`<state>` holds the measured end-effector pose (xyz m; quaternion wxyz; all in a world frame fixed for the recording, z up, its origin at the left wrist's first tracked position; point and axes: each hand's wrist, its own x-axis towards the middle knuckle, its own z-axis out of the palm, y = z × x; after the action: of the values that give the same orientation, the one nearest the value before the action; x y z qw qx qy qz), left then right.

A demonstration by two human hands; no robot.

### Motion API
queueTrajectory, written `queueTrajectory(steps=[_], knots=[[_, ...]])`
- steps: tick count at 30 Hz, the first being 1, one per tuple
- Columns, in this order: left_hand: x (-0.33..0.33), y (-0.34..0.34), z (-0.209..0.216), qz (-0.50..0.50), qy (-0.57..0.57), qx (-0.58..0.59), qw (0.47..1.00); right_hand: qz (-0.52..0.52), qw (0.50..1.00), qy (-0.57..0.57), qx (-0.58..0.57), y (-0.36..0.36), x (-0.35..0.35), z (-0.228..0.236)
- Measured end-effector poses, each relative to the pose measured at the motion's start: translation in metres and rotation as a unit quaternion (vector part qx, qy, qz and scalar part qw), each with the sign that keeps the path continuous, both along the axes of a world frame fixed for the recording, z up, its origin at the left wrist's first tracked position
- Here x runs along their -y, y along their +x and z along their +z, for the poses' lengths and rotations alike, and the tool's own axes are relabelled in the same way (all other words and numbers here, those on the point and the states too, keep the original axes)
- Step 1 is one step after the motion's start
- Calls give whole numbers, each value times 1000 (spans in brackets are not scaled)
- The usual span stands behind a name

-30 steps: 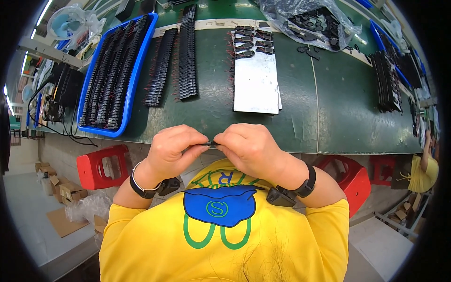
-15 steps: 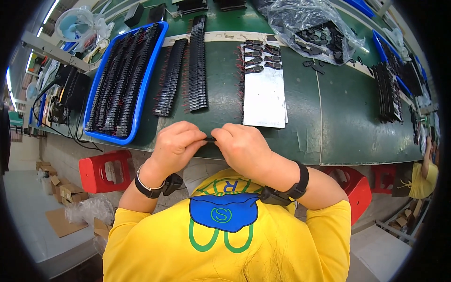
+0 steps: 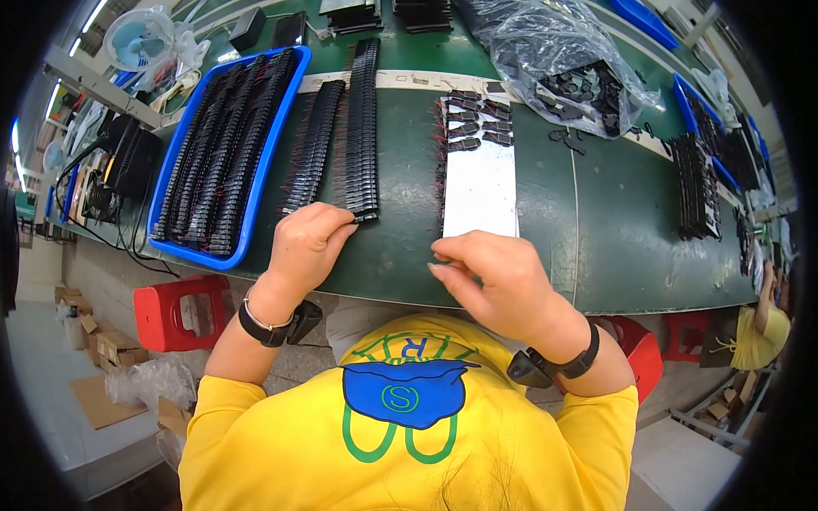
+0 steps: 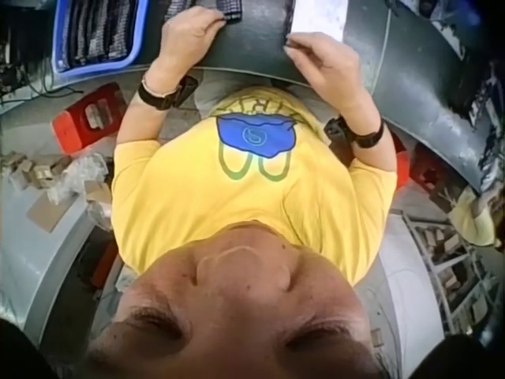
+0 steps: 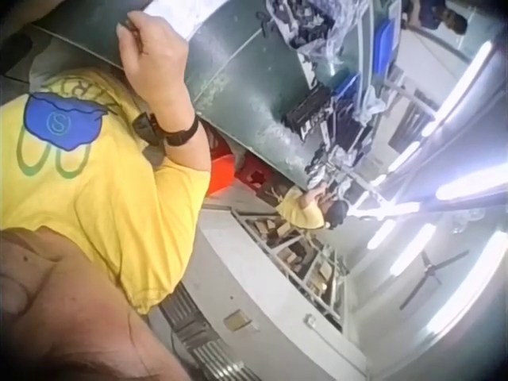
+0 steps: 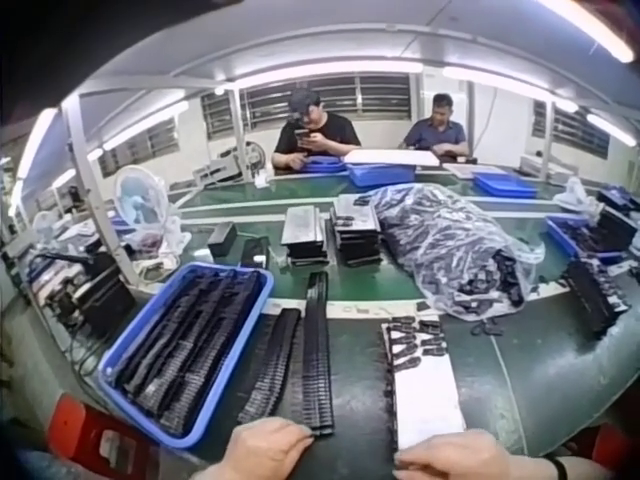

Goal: The person picks up a speaker and a plastic housing, presses the speaker into the housing, and places the assembled unit onto a metal plate. This process is repeated for several units, occasionally moving aside other housings on the table.

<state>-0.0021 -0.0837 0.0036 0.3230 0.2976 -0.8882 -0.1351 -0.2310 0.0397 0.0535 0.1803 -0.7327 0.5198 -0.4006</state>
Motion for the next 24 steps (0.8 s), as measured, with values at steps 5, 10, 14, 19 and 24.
queueTrajectory(steps=[5, 10, 14, 19, 24], knots=[[1, -7, -2, 16, -31, 16, 999, -47, 999, 11, -11, -19, 0, 3], [-2, -1, 1, 27, -38, 22, 999, -121, 992, 10, -27, -49, 31, 6], [-2, -4, 5, 28, -38, 22, 999, -124, 985, -7, -121, -67, 68, 0], [-6, 3, 13, 43, -20, 8, 999, -108, 974, -35, -198, -72, 92, -14], [-13, 15, 11, 66, 27, -40, 997, -113, 968, -20, -223, -72, 92, -14]])
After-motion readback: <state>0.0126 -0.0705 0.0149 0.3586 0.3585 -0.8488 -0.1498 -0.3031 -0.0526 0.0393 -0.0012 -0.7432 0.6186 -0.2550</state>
